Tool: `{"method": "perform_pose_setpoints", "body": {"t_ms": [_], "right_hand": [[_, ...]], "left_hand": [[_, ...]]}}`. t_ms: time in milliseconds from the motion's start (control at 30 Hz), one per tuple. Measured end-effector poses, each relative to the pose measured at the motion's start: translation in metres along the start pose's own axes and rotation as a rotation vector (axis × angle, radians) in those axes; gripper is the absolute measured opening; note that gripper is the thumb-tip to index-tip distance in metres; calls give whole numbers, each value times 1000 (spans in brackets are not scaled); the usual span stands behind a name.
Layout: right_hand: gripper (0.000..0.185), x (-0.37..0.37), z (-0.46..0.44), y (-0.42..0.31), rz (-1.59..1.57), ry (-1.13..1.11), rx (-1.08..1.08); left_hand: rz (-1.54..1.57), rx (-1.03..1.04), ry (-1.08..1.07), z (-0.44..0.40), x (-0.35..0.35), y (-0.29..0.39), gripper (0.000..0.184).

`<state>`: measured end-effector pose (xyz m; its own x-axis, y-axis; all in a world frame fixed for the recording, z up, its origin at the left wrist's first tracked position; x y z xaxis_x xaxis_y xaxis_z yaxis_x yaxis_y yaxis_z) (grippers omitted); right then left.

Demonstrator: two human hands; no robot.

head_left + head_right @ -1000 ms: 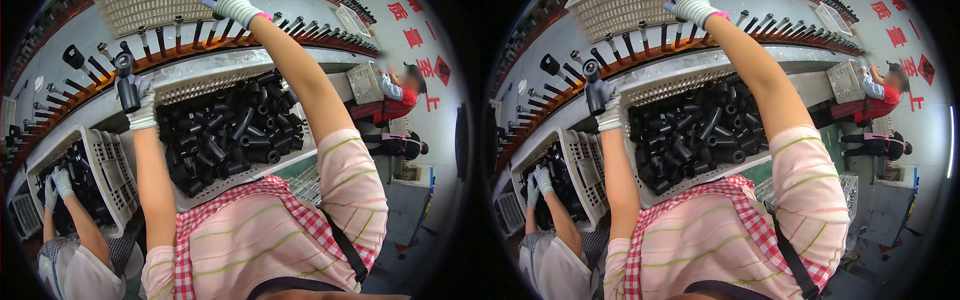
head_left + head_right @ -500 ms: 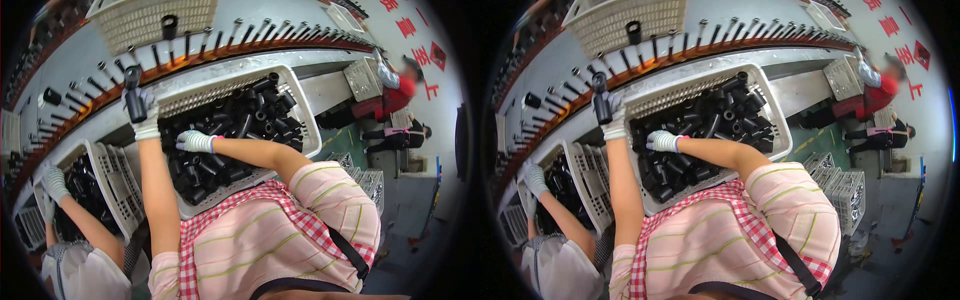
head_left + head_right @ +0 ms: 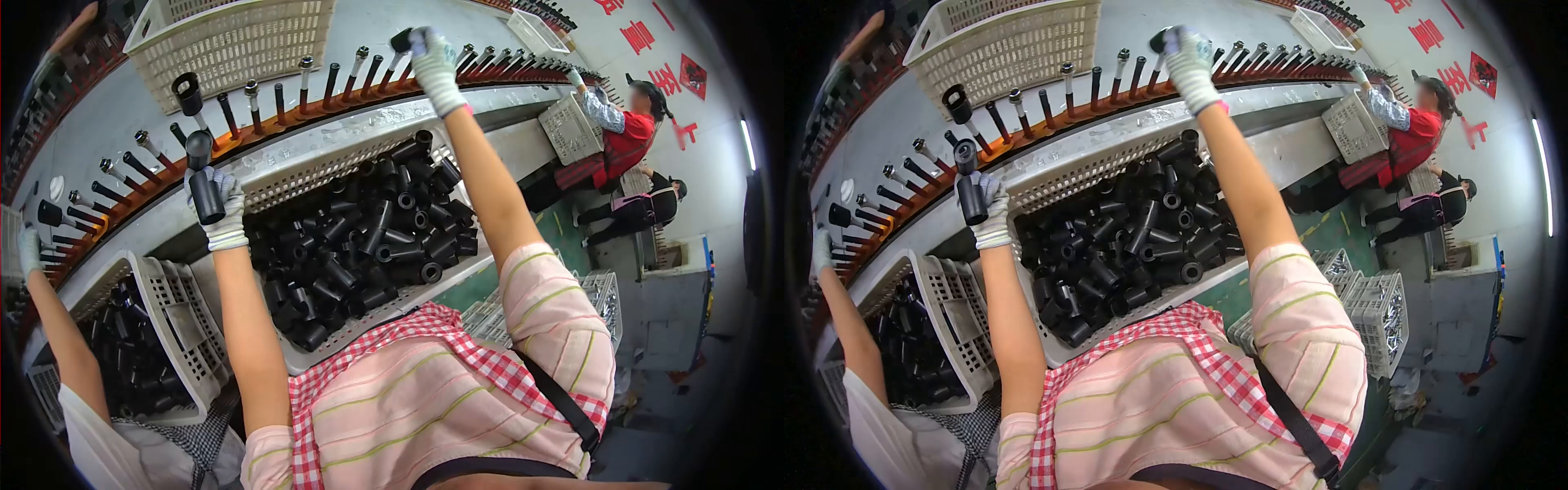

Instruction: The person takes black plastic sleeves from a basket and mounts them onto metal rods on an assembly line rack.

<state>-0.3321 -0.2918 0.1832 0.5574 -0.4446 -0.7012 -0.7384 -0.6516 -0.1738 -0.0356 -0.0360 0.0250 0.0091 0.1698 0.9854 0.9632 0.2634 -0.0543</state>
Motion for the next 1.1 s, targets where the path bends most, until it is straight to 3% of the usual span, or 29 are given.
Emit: {"method": "perform_pose_setpoints", "body": {"t_ms": [100, 167, 233, 333, 367, 500, 567, 600, 633, 700, 733, 767, 833, 867, 967, 1033, 1100], "right_hand": [[27, 53, -19, 47, 55, -192, 31], [29, 60, -32, 33, -19, -261, 24], [28, 64, -43, 12, -35, -345, -35], [16, 48, -37, -45, -1, -396, -481], [16, 49, -34, -49, -13, -404, -484], [17, 46, -29, -67, -187, -374, -384], [18, 54, -21, -73, -267, -273, -308], [20, 77, -20, -56, -277, -236, -333], [21, 92, -16, -43, -370, -217, -93], [22, 107, -15, -34, -579, -275, 61], [21, 94, -11, -53, -601, -260, -50], [19, 76, -13, -73, -466, -240, -325], [18, 49, -8, -124, 78, -190, -762], [19, 50, -22, -123, -301, -436, -515], [21, 81, -40, -127, -532, -445, -312], [22, 88, -42, -160, -281, -552, -648], [23, 95, -39, -174, -276, -537, -635]], "left_hand": [[-20, -9, -67, 1, 4, -1, 28], [-44, 43, 66, 4, 16, -6, 18], [-48, 37, 93, 3, 11, -4, 19], [-8, -26, -24, 1, 15, -4, 24], [1, -36, -45, 0, 10, -2, 25], [-6, 23, -16, 1, 0, 3, 23], [-42, -48, -194, -4, -7, 7, 22], [-32, -28, -102, -3, -8, 7, 24], [-32, -28, -96, -2, -6, 6, 24], [-10, -43, -52, -1, -5, 3, 25], [-14, -27, -57, -1, -5, 3, 25], [-16, -26, -64, -1, -5, 4, 25], [-9, -30, -26, -3, -4, 3, 23], [-60, 23, -37, -3, -1, 2, 22], [-78, 59, -51, -2, -9, 4, 21], [-71, -11, -67, -3, -8, 8, 22], [-25, -20, -119, 0, -7, 6, 26]]}}
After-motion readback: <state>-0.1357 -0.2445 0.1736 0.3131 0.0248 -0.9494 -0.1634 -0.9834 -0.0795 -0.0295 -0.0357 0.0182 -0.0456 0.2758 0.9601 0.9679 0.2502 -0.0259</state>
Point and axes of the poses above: each hand's wrist, its own z-axis away from the middle knuckle, its own x-axis out of the palm, y = z × x, the point moved 3 cm from there along -z, towards the middle knuckle, and after that the axes turned 8 degrees about -x, right-handed, at the moved point
